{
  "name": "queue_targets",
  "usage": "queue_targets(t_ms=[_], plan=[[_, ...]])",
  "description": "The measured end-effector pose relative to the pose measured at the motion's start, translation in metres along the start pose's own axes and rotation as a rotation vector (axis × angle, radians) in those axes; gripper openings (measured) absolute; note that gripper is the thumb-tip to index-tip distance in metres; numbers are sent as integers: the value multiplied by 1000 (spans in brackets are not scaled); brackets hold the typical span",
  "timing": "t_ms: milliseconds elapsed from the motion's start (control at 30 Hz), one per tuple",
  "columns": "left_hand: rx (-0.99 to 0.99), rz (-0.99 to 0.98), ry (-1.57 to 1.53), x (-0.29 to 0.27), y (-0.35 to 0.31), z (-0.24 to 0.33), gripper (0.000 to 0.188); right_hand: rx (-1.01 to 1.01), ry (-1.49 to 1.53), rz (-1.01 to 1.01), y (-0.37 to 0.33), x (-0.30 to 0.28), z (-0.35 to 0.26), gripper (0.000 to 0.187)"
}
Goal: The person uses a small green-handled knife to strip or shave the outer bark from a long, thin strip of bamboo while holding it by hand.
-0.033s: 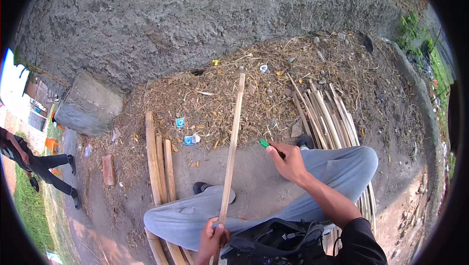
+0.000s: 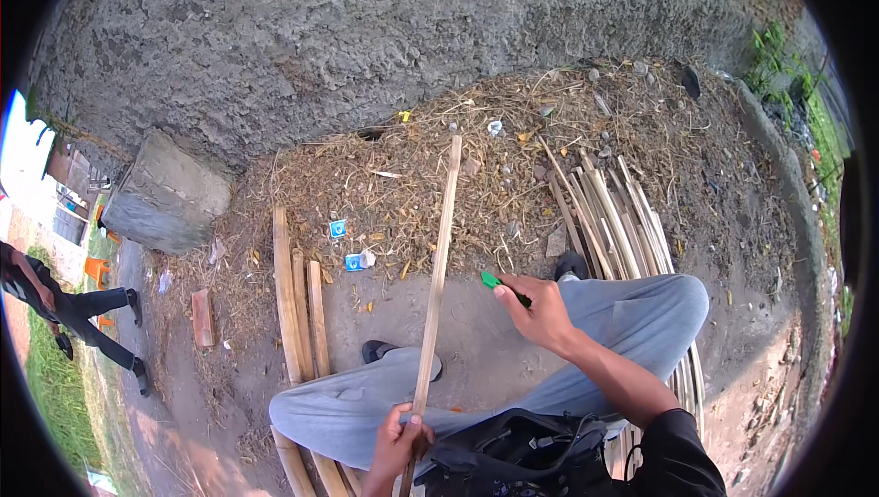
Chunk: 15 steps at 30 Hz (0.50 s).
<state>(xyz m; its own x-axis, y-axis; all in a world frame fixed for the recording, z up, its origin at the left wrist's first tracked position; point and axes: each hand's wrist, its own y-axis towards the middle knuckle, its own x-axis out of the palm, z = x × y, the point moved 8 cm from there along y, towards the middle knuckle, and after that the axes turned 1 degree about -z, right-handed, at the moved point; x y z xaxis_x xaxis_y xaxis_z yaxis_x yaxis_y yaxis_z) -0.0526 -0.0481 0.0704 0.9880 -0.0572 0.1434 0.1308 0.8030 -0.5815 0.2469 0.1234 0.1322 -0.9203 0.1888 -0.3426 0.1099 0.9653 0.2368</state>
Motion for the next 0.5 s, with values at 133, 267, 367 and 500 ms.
queue_targets(t_ms=[133, 267, 367, 500], plan=[[-228, -20, -137, 17, 21, 5, 28, -159, -113, -254, -40, 31, -20, 27], [-294, -96, -215, 18, 35, 1, 27, -333, -229, -395, -66, 60, -26, 31], [-245, -151, -271, 26, 42, 9, 30, -400, -211, -411, -78, 73, -29, 31], [-229, -146, -317, 30, 48, 8, 33, -440, -241, -385, -86, 78, -30, 32]])
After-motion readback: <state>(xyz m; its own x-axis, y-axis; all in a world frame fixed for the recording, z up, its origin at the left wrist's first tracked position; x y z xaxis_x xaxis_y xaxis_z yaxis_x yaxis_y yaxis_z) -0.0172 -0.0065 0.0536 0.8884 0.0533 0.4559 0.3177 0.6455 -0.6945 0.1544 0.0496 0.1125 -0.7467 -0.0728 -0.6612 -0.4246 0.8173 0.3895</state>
